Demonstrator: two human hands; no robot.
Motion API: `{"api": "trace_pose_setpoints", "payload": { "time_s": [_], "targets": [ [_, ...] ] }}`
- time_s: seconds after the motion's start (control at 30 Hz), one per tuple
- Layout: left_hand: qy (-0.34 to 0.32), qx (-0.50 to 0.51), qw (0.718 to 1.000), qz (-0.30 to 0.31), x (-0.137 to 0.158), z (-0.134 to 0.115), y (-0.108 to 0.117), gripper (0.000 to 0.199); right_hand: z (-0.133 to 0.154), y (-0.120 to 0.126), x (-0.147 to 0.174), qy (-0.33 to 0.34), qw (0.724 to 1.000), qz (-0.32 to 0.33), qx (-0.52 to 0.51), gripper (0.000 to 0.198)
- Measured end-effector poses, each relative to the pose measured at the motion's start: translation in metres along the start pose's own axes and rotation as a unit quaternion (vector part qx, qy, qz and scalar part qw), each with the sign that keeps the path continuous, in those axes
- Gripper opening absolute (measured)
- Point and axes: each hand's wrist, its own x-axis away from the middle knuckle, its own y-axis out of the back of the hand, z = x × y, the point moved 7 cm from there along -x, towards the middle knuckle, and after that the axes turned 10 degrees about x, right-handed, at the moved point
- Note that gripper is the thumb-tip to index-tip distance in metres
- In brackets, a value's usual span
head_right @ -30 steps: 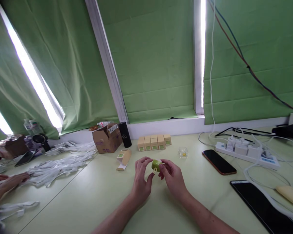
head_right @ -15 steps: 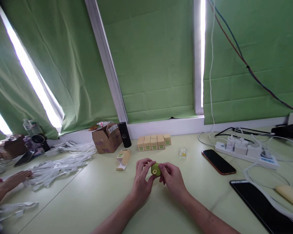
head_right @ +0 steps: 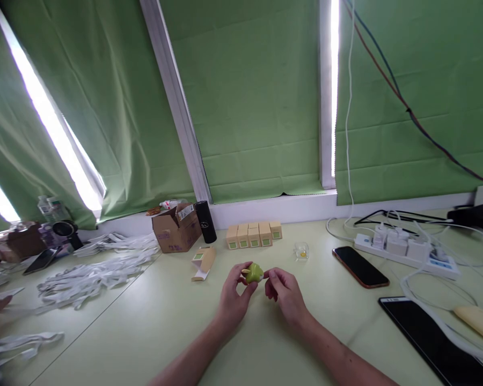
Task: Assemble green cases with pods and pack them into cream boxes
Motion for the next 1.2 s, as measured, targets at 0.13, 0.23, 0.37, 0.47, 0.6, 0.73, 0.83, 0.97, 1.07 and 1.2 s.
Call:
{"api": "trace_pose_setpoints", "payload": {
  "time_s": [0.13, 0.23, 0.37, 0.47, 0.6, 0.73, 0.83, 0.97, 1.07, 1.2],
  "targets": [
    [0.099, 0.122, 0.988, 0.005, -0.005, 0.018, -0.003, 0.044, 0.000, 0.002, -0.003, 0.011, 1.000, 0.002, 0.009, 0.056],
    [0.152, 0.192, 0.970, 0.002, -0.005, 0.027, -0.006, 0.055, -0.006, 0.013, -0.010, 0.021, 0.994, -0.042, 0.096, 0.051],
    [0.205, 0.256, 0.944, -0.038, -0.001, 0.038, -0.004, 0.058, -0.017, 0.048, -0.023, 0.019, 0.957, -0.154, 0.245, 0.037],
    [0.230, 0.285, 0.928, -0.064, 0.000, 0.044, -0.001, 0.060, -0.029, 0.085, -0.033, -0.018, 0.923, -0.232, 0.307, 0.031],
    [0.238, 0.303, 0.919, -0.083, 0.000, 0.044, 0.001, 0.060, -0.039, 0.126, -0.043, -0.063, 0.868, -0.295, 0.395, 0.035],
    [0.234, 0.299, 0.921, -0.084, 0.000, 0.043, 0.001, 0.060, -0.046, 0.147, -0.054, -0.065, 0.832, -0.287, 0.470, 0.045],
    [0.230, 0.289, 0.926, -0.083, -0.001, 0.044, 0.001, 0.062, -0.051, 0.153, -0.067, -0.056, 0.828, -0.249, 0.500, 0.047],
    [0.230, 0.271, 0.932, -0.075, -0.001, 0.046, 0.001, 0.061, -0.059, 0.156, -0.082, -0.056, 0.830, -0.214, 0.511, 0.042],
    [0.229, 0.263, 0.935, -0.070, -0.001, 0.047, 0.001, 0.061, -0.065, 0.156, -0.086, -0.070, 0.836, -0.213, 0.501, 0.052],
    [0.224, 0.254, 0.938, -0.070, -0.001, 0.049, 0.002, 0.062, -0.067, 0.155, -0.088, -0.078, 0.854, -0.217, 0.467, 0.060]
  ]
}}
